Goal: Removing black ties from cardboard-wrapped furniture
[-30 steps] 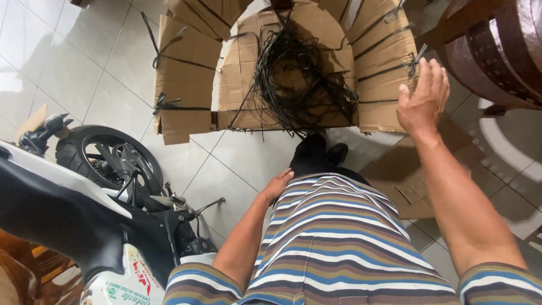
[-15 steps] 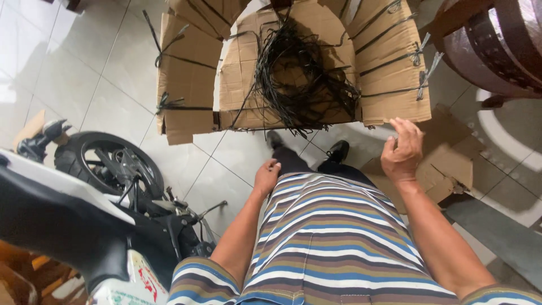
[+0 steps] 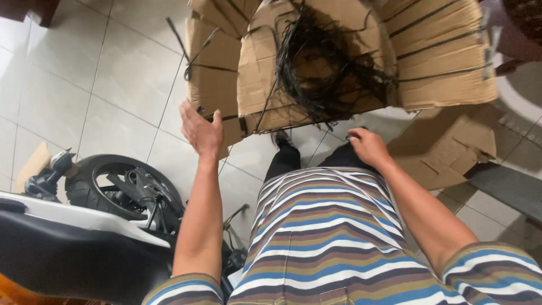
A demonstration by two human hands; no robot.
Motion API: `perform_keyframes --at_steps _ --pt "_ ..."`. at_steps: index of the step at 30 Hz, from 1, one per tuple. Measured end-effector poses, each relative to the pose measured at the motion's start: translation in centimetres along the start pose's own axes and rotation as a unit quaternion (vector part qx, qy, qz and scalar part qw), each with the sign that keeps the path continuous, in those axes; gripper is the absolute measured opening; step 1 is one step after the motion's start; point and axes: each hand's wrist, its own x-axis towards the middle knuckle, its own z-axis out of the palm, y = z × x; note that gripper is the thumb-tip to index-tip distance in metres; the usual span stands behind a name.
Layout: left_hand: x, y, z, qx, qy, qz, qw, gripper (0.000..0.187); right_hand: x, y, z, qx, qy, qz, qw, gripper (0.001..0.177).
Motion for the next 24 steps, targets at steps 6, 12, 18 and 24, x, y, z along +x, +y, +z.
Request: perform_keyframes --at_steps 6,12,18,24 --pt "4.6 -3.0 0.8 0.017 -0.180 -0.133 0.975 0.068 4.8 -9.0 7.4 0.057 -0.087 -0.004 0.995 0.038" --pt "3.8 -1.4 0.1 0.023 -0.123 -0.099 0.987 0.057 10.3 -14.4 10.7 0.087 -0.144 -0.065 0.984 0.056" --pt "3.2 -2.1 0.7 0.051 -0.118 -0.120 0.984 0.062 17.5 -13.9 15.6 0.063 -0.224 0.006 0.972 0.064" --pt "3.2 -0.8 -0.1 0.032 -0.112 -0.109 0.987 0.063 23.2 -9.0 22.9 -0.026 -0.241 0.017 0.970 0.064"
